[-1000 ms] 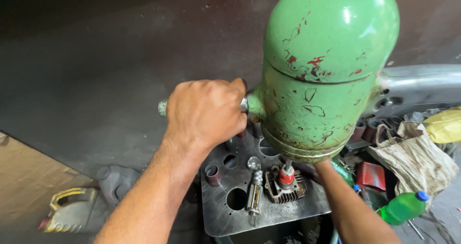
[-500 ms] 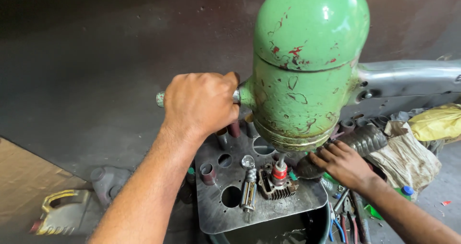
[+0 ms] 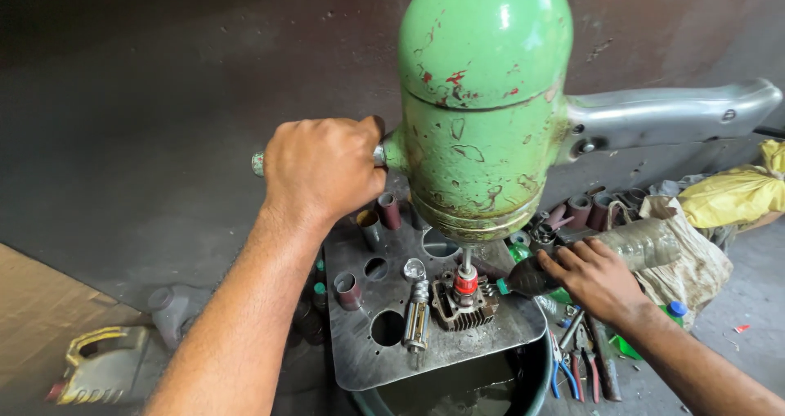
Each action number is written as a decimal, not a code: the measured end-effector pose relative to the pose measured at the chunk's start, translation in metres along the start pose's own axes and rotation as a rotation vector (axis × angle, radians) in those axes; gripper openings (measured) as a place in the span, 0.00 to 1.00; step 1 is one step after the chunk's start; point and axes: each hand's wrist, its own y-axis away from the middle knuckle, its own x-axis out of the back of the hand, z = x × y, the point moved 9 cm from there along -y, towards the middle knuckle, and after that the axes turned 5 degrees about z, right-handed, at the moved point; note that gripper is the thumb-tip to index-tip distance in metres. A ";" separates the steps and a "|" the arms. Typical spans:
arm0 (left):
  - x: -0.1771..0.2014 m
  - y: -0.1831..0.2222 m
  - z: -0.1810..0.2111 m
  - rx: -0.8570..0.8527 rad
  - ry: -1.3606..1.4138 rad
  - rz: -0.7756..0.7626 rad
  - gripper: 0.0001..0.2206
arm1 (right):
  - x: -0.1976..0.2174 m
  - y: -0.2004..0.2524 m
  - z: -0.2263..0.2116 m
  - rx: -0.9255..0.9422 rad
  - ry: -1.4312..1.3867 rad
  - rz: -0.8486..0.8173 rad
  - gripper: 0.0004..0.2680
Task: Boring or honing a small engine cylinder block using a manual boring machine.
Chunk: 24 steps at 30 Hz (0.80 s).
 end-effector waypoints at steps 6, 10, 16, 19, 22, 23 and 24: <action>0.001 0.002 -0.001 0.044 0.002 -0.016 0.07 | 0.011 0.019 0.007 -0.070 -0.033 -0.044 0.22; 0.003 0.004 0.000 0.063 0.005 -0.010 0.06 | 0.015 0.025 0.005 -0.095 -0.075 -0.105 0.24; 0.014 0.013 0.002 0.103 0.050 0.054 0.05 | -0.028 0.010 0.041 -0.522 -0.390 -0.201 0.31; 0.017 0.013 0.001 0.149 0.084 0.015 0.10 | -0.039 -0.017 0.064 -0.760 -0.694 0.141 0.30; 0.011 0.011 -0.002 0.198 0.106 -0.058 0.15 | -0.095 -0.040 0.064 -1.010 -0.872 0.174 0.28; 0.010 0.011 -0.004 0.202 0.096 -0.050 0.14 | -0.122 -0.051 0.057 -0.994 -1.021 0.276 0.23; 0.008 0.012 -0.005 0.206 0.085 -0.043 0.13 | -0.148 -0.062 0.051 -0.972 -1.169 0.379 0.18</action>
